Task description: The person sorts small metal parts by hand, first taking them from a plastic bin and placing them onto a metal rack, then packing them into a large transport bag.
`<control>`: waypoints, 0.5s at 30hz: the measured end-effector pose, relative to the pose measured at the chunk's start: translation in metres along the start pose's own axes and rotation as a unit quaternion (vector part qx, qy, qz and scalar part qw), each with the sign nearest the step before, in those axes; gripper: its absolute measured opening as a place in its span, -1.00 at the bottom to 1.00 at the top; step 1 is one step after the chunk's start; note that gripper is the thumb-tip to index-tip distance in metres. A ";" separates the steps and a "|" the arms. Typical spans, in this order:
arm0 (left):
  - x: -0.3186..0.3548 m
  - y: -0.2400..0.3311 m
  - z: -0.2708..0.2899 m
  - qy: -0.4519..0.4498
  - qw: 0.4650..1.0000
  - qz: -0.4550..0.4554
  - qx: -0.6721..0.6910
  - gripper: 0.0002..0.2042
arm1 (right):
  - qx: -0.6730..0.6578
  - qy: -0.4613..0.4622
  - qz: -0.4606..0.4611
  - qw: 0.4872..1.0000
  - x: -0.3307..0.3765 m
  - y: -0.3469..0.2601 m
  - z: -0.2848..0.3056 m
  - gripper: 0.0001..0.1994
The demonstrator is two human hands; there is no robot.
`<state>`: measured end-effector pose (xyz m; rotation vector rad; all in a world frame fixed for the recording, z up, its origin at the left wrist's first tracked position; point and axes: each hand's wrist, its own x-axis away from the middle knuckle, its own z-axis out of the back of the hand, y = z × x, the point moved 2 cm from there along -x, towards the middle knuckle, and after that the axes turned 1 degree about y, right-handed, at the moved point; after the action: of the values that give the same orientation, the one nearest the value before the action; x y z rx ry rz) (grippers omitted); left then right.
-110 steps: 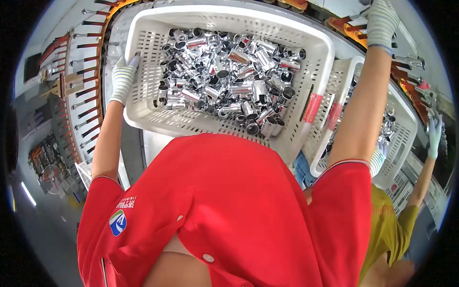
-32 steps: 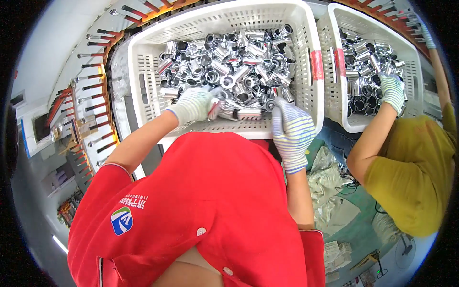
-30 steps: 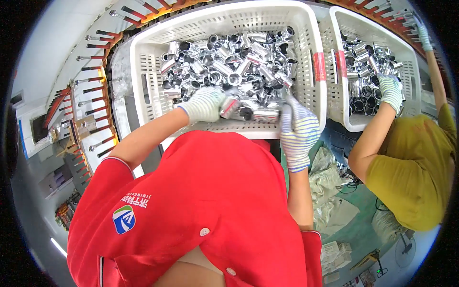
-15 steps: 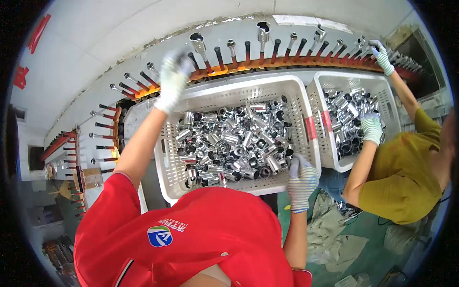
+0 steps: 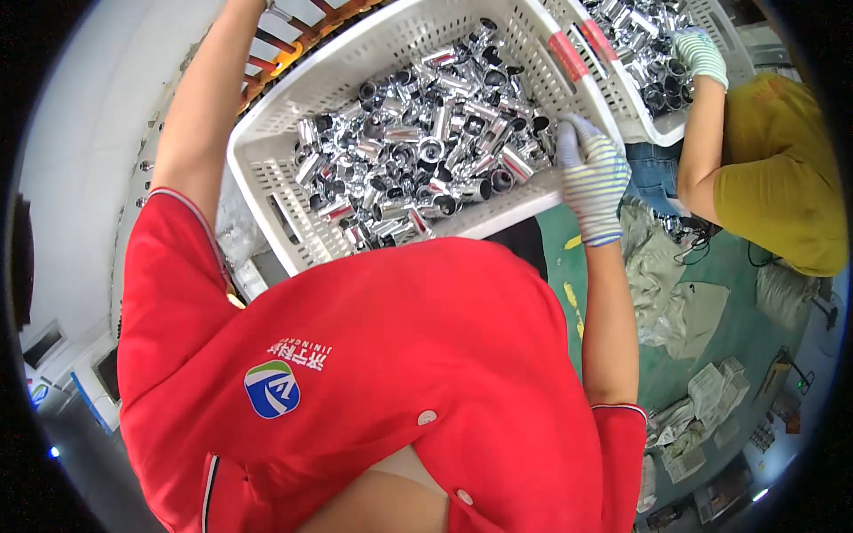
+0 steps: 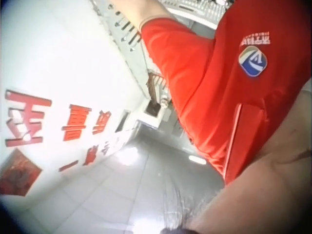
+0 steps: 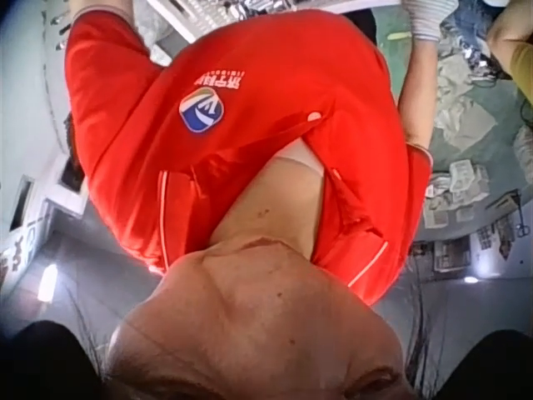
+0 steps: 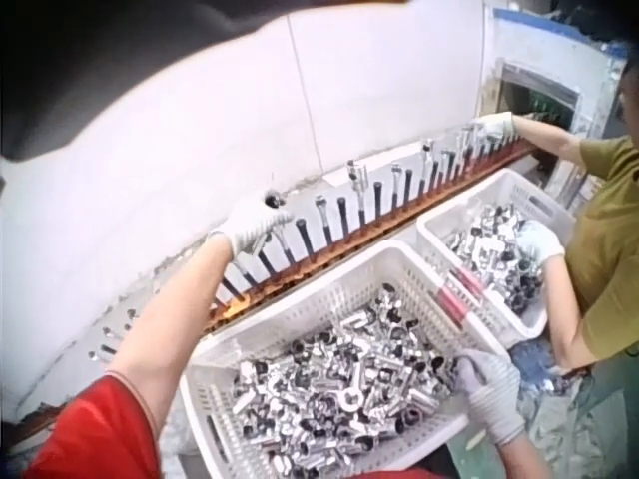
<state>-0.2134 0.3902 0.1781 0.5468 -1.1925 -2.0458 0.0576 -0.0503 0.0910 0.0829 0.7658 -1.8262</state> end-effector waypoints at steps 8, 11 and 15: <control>0.064 -0.007 -0.011 0.233 0.969 -0.072 -0.040 -0.90 | -0.001 -0.006 -0.014 1.000 -0.011 0.001 0.007 -0.76; 0.078 0.014 0.007 0.252 0.957 0.000 -0.146 -0.87 | -0.008 -0.002 -0.020 1.000 -0.005 -0.003 0.013 -0.77; 0.067 -0.042 0.061 0.249 0.967 0.029 -0.040 -0.80 | -0.006 0.002 -0.009 1.000 -0.009 -0.003 0.009 -0.79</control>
<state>-0.3132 0.3898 0.1708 0.9102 -0.8106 -1.7522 0.0608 -0.0473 0.1030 0.0721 0.7825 -1.8396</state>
